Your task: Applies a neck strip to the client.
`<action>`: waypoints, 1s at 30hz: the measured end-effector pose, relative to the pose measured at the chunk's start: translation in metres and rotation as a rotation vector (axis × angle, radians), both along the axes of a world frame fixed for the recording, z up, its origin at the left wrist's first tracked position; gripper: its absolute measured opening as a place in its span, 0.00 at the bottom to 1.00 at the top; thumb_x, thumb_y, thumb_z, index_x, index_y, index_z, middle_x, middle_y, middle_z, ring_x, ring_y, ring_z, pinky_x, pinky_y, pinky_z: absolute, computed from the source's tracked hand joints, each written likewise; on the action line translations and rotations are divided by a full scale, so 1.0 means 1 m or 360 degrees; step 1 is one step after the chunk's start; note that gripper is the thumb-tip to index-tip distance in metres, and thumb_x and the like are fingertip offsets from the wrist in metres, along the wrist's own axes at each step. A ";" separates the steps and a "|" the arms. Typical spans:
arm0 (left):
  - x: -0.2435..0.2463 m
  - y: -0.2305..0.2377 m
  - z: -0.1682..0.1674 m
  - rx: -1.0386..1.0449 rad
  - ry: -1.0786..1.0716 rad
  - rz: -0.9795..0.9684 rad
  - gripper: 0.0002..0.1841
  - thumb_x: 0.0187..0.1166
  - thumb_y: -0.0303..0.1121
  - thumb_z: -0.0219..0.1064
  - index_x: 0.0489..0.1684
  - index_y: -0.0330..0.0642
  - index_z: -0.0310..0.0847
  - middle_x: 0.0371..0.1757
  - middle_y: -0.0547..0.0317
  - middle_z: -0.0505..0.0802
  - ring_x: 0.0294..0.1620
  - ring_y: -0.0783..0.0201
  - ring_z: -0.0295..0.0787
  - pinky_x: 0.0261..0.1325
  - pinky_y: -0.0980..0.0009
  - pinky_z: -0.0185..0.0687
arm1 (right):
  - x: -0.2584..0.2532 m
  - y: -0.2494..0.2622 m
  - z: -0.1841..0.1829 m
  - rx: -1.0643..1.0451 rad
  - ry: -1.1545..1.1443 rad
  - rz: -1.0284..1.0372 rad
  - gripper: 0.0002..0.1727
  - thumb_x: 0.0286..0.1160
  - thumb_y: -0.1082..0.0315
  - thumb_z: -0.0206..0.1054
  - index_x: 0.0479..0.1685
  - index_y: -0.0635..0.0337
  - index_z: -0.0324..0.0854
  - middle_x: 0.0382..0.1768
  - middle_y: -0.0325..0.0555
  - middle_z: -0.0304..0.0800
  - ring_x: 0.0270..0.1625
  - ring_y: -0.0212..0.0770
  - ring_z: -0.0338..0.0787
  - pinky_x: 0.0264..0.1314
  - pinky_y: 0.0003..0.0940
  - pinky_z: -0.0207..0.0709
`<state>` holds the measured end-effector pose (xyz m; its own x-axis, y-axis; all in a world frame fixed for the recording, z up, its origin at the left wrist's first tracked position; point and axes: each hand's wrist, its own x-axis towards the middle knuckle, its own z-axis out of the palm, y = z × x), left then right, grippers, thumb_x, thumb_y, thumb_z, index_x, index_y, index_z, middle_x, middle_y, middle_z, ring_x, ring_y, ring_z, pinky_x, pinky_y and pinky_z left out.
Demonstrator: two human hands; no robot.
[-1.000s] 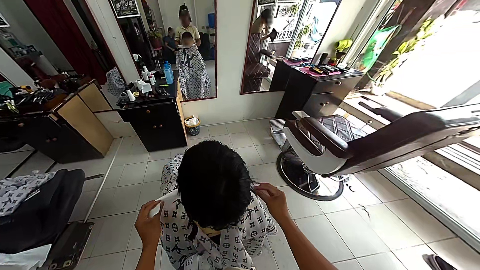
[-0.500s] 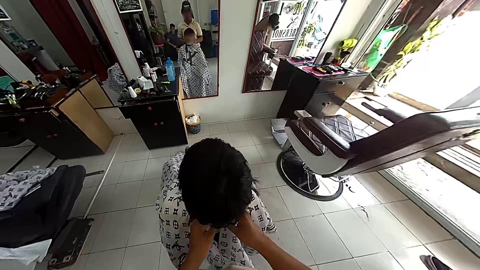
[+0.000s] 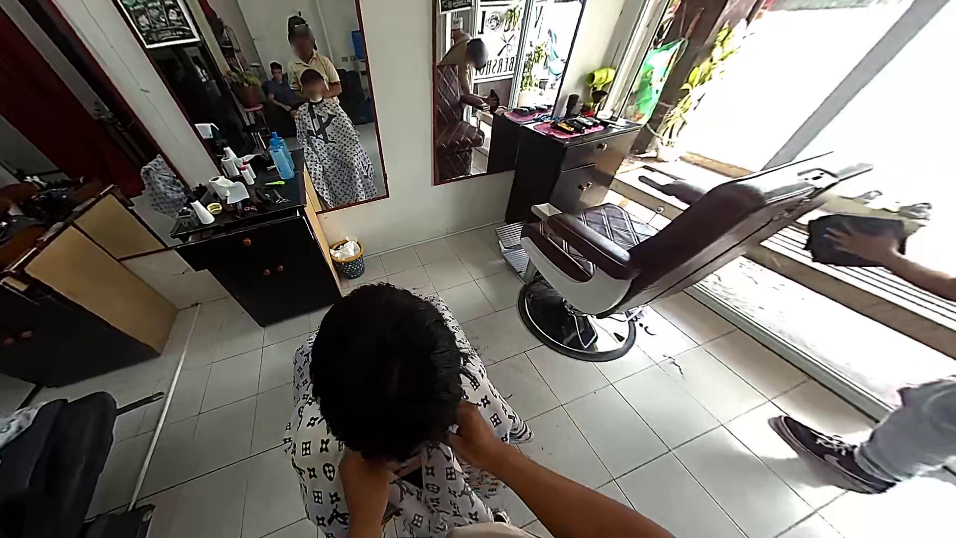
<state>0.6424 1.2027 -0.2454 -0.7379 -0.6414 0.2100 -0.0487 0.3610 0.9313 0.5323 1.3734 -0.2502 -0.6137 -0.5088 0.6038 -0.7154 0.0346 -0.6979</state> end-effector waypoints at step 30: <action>-0.014 -0.056 0.018 -0.0807 -0.0212 -0.0203 0.36 0.54 0.42 0.81 0.59 0.22 0.82 0.60 0.29 0.89 0.67 0.33 0.82 0.72 0.33 0.63 | -0.100 0.042 0.059 0.0599 -0.0380 -0.0308 0.11 0.76 0.75 0.66 0.48 0.65 0.94 0.46 0.56 0.95 0.48 0.47 0.94 0.59 0.44 0.85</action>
